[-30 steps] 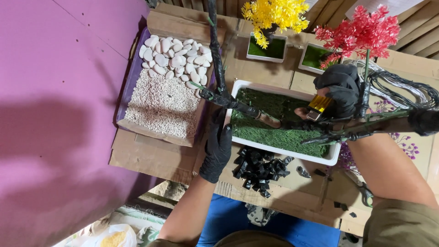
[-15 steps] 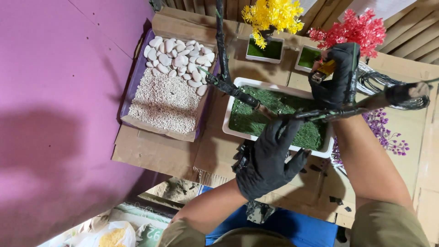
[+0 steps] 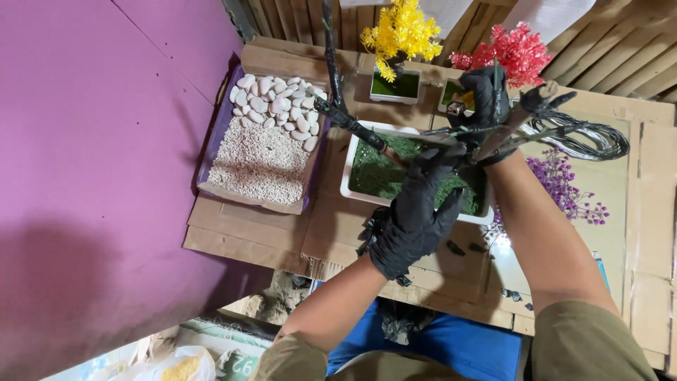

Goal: The person wraps black tape around the branches of a small artificial bonsai tree placed in a white rectangular pot. They use their gloved hands to secure the tape and adjust the branches, occasionally using a lighter to heat the tape for better adhesion.

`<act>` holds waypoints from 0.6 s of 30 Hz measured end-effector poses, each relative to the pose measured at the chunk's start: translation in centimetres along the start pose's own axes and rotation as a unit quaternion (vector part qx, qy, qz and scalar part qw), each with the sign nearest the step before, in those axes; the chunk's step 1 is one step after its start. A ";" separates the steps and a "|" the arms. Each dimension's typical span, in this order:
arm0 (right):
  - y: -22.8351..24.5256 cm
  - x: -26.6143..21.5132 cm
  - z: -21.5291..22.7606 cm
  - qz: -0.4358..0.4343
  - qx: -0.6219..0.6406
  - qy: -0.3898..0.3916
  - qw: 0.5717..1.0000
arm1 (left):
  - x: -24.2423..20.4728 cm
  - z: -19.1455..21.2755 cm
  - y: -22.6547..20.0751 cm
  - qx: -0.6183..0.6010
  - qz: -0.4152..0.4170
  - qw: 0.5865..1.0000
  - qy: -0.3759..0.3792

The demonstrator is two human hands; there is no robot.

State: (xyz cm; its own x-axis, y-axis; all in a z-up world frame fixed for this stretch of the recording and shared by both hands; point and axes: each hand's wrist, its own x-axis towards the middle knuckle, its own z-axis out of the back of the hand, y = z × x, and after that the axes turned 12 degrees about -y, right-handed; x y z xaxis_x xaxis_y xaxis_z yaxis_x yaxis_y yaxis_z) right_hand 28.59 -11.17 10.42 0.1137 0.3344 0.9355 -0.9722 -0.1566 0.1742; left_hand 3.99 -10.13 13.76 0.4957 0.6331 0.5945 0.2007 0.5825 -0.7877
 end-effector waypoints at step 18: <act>3.6 -1.0 3.0 -0.216 0.023 -0.133 0.967 | -1.1 0.0 0.4 -0.016 -0.001 1.000 0.012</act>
State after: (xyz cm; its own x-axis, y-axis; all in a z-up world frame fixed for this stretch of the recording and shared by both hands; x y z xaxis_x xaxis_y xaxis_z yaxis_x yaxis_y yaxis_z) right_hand 25.58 -14.88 11.04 0.5615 0.1287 0.8174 -0.8127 -0.0998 0.5740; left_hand 3.54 -10.53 12.78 0.5154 0.6195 0.5921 0.2285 0.5666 -0.7917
